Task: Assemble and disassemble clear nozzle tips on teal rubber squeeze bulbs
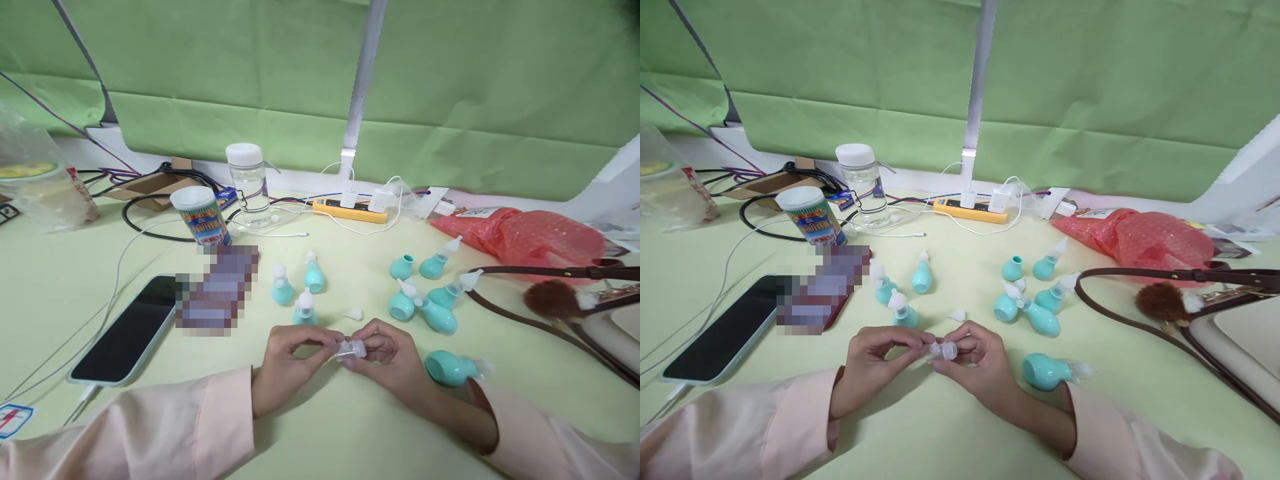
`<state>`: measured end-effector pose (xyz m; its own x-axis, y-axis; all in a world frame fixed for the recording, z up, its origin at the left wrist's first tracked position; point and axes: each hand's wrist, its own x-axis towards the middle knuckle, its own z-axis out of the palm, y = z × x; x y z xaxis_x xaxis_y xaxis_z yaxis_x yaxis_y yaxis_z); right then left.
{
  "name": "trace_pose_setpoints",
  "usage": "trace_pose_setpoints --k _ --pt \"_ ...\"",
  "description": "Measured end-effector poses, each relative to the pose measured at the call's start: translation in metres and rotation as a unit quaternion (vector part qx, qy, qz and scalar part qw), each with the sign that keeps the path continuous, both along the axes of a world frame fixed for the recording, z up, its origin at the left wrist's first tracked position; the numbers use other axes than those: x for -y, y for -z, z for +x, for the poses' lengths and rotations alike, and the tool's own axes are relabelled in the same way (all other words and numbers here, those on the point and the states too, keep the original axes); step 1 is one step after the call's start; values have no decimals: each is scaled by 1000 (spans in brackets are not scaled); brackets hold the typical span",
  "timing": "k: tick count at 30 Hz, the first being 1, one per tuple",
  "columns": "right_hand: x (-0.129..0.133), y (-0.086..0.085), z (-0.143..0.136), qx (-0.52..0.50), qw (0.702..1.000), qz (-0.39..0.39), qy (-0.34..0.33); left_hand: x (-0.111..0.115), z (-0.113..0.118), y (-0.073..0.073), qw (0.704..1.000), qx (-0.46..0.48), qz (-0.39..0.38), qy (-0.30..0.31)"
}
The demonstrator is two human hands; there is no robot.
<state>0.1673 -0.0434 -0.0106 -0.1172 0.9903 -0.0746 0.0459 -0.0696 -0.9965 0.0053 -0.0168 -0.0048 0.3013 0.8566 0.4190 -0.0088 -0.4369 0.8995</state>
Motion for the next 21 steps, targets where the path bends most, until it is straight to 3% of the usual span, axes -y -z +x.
trace_pose_setpoints --k 8,16,21 --pt "0 3 2 -21 1000 -18 5 -1 0 -3 1000 -20 -6 -19" --pt "-2 5 2 -59 998 -18 21 -1 0 0 995 -43 89 -3" --pt "-2 5 2 -50 998 -7 26 2 -1 1 995 -62 75 18"
